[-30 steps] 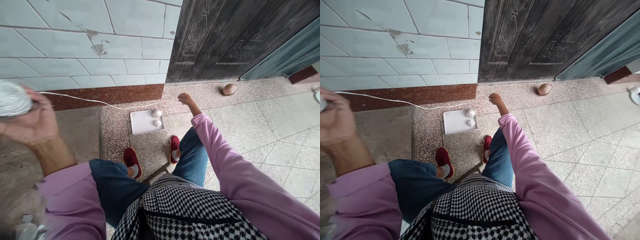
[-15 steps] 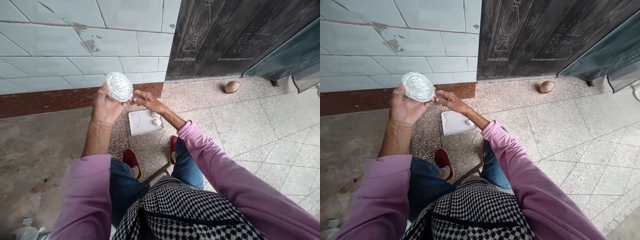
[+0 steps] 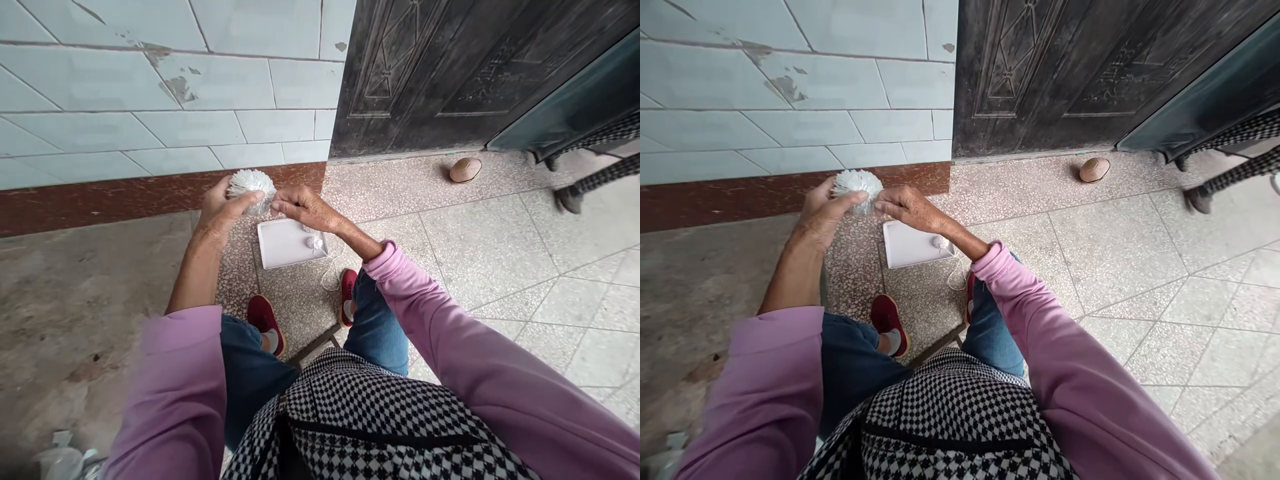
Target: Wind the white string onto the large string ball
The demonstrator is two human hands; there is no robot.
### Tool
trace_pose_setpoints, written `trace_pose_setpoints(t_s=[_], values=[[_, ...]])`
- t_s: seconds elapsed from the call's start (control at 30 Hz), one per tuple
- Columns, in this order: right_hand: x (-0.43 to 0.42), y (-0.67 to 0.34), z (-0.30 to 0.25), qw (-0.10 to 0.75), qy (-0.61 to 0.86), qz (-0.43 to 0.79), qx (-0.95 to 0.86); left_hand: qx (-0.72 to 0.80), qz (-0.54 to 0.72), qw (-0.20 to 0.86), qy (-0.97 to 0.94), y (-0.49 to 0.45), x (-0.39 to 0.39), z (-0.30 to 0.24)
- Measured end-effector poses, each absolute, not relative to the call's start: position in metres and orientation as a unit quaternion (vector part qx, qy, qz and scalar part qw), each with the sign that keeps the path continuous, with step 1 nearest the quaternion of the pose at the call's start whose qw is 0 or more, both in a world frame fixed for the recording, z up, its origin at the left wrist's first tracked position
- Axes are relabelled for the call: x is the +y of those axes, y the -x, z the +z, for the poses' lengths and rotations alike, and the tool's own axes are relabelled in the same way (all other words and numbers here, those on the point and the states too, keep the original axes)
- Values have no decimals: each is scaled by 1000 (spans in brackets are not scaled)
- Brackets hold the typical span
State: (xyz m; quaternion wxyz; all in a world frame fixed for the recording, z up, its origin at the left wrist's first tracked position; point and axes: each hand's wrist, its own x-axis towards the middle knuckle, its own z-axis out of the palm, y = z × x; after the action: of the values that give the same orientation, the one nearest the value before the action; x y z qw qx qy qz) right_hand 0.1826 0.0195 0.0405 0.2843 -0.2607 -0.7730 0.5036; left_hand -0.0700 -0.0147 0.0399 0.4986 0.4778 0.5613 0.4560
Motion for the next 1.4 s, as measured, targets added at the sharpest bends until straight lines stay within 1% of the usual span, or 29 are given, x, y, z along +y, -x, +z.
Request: trace_pose_setpoints(t_s=[0.1,0.2,0.3,0.4,0.57,0.73,0.9,1.0,1.17,1.27,1.4], values=[[22,-195,59,309,298,513,-743,595,414,492,-482,66,-21,46],[23,-204,74,331,344,523,-706,540,369,564,-505,54,-30,57],[24,-206,77,343,356,539,-682,473,345,639,-499,43,-39,67],[28,-203,65,350,350,546,-676,468,343,662,-474,35,-44,70],[42,-193,43,359,339,522,-696,479,350,658,-464,32,-44,63],[53,-189,39,340,352,501,-714,488,354,623,-499,33,-40,51],[55,-188,37,336,373,548,-669,423,421,650,-470,32,-35,46],[55,-184,33,339,378,576,-641,398,473,644,-450,30,-33,49],[57,-178,25,366,362,524,-679,389,517,620,-443,27,-32,55],[57,-182,24,369,368,488,-700,391,518,617,-445,31,-31,51],[55,-193,27,347,389,477,-708,420,455,646,-446,41,-32,40]])
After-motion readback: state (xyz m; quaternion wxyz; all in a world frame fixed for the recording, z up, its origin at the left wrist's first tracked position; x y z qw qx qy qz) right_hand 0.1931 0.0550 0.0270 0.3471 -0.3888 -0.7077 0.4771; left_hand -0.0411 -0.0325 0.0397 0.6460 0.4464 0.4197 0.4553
